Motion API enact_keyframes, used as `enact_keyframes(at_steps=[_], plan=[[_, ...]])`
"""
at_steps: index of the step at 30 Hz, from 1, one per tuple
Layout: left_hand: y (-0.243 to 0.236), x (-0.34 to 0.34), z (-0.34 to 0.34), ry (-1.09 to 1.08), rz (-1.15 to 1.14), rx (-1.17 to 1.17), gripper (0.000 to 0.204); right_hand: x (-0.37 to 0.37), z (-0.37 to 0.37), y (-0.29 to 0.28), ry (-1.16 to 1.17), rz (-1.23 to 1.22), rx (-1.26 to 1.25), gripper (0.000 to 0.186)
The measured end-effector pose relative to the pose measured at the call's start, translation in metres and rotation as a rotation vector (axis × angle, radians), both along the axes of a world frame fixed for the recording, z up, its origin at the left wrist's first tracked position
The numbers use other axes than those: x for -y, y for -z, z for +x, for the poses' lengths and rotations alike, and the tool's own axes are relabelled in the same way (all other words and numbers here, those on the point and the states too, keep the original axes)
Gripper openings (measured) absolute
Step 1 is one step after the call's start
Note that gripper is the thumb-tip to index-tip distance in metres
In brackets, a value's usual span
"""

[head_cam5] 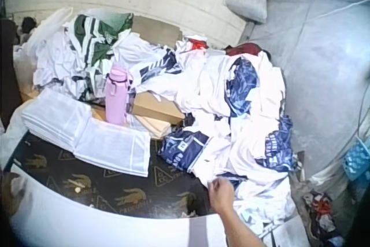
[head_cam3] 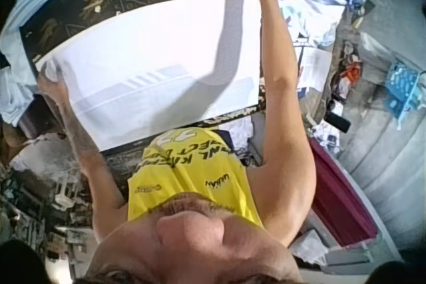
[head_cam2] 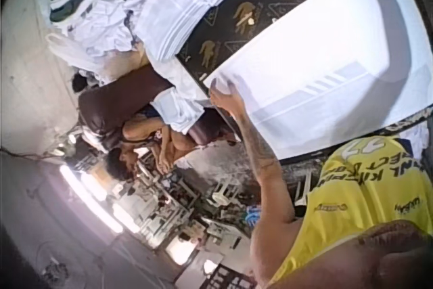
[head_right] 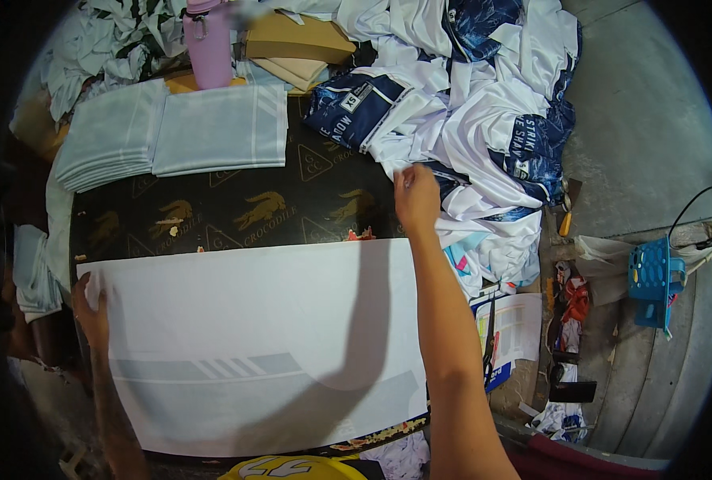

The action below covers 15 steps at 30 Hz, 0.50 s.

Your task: The person uses shears to cut a large white sheet of fabric or transfer material on a cluttered work table. They repeatedly align the sheet, cut along its edges, and stack the trimmed pieces. The person also handles printed graphics and other fabric scraps during the process.

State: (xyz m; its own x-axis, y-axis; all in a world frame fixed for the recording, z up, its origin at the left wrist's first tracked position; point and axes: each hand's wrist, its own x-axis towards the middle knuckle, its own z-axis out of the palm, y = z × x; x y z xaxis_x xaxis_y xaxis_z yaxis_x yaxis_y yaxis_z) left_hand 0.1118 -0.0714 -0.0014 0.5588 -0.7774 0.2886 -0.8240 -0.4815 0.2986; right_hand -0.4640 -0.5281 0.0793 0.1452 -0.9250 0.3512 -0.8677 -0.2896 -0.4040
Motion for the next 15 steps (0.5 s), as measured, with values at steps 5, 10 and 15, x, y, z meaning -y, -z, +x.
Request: enact_keyframes(at_steps=[5,10,15], plan=[[-0.035,-0.017,-0.074,-0.105,-0.197,-0.130,0.035,0.105,0.065,0.018,0.321,0.187,0.102,0.045],[-0.066,-0.045,-0.154,-0.070,-0.198,-0.407,0.037,0.136,0.088,-0.031,0.099,-0.228,0.126,0.040],[-0.100,-0.037,-0.175,-0.041,-0.412,-0.542,0.041,0.080,0.063,-0.276,-0.118,-0.872,0.187,0.036]])
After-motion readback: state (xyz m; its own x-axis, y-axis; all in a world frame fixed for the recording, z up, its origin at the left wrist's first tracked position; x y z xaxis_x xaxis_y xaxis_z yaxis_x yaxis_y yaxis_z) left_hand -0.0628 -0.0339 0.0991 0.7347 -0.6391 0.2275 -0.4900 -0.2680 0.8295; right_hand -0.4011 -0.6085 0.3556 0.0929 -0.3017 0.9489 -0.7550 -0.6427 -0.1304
